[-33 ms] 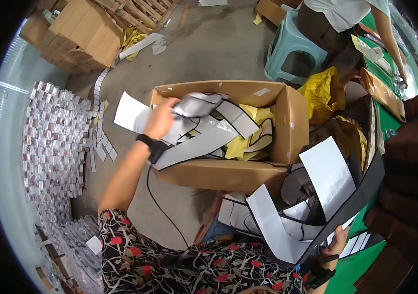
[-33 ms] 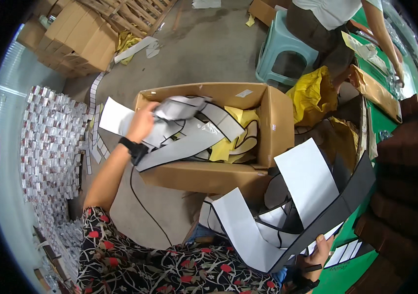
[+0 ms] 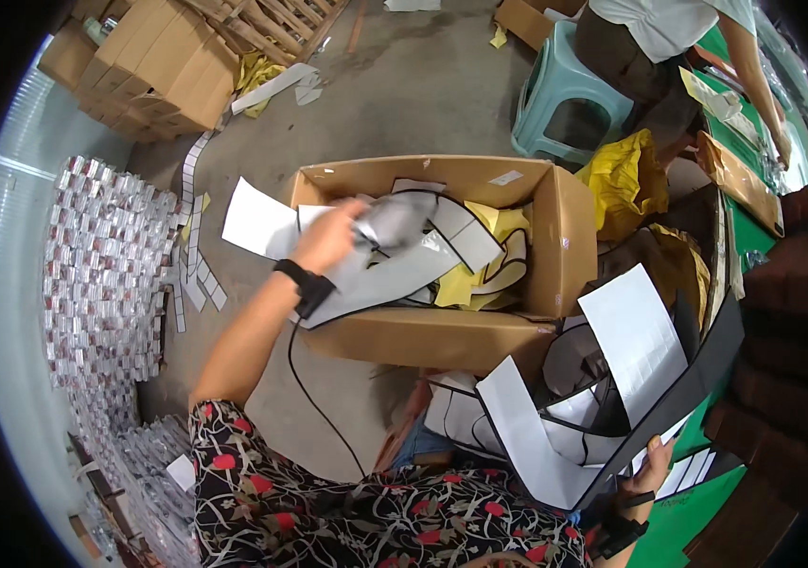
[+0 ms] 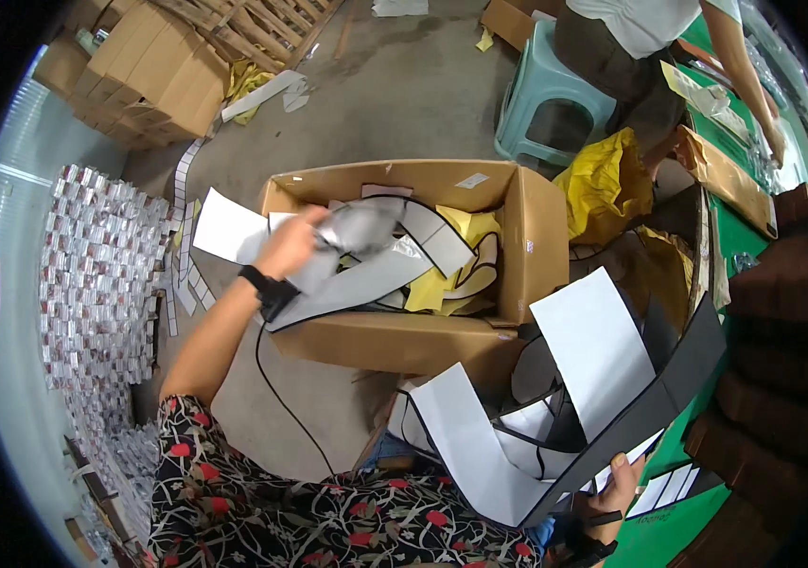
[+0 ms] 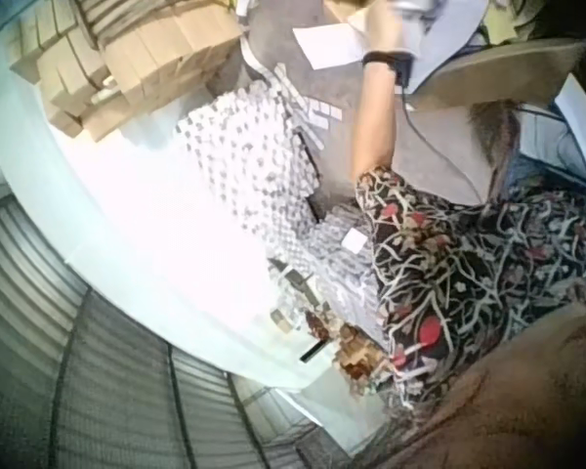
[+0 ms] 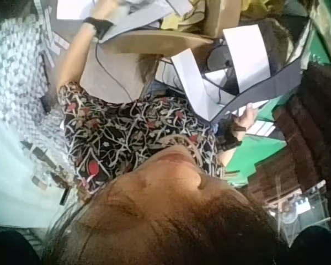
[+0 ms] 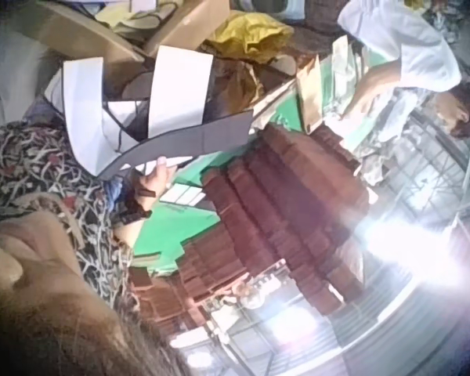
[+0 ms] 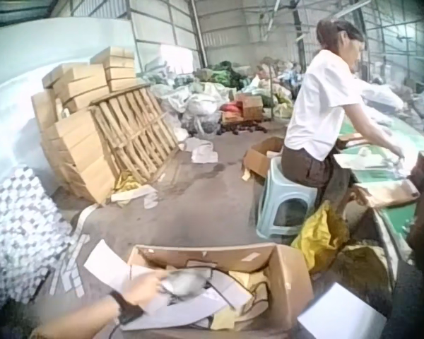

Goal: Sorting and organizing wood-patterned strips and black components on a workspace.

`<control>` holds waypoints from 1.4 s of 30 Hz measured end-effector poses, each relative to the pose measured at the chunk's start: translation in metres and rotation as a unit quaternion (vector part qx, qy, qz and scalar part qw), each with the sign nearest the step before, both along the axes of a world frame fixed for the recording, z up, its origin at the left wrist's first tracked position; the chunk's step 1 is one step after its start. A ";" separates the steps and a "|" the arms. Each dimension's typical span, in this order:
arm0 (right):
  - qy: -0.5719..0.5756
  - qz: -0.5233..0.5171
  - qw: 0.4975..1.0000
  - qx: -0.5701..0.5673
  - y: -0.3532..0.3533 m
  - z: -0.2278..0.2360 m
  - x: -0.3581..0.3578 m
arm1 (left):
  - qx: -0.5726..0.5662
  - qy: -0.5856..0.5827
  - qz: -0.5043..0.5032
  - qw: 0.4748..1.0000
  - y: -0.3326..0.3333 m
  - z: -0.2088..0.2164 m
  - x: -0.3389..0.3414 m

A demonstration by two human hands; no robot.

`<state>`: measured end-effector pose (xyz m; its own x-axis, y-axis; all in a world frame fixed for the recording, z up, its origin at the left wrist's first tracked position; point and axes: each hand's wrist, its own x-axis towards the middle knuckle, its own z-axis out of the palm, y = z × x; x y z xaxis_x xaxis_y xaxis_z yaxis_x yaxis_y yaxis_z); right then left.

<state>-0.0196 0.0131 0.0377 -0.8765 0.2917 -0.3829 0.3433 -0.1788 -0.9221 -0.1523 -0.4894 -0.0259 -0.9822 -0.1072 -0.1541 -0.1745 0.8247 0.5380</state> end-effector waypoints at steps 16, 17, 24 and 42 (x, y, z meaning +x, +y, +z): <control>-0.001 -0.061 0.998 0.032 0.011 -0.018 0.009 | -0.285 0.174 0.011 0.942 0.041 -0.117 -0.049; -0.018 -0.060 0.997 0.034 0.012 -0.015 0.008 | -0.304 0.058 0.039 0.950 0.043 -0.108 -0.046; -0.027 -0.051 0.998 0.020 0.008 -0.019 -0.001 | -0.140 -0.270 0.200 0.931 -0.016 -0.136 -0.030; -0.031 -0.045 0.998 0.012 -0.002 -0.020 -0.009 | -0.099 -0.048 -0.074 0.991 0.088 -0.198 0.001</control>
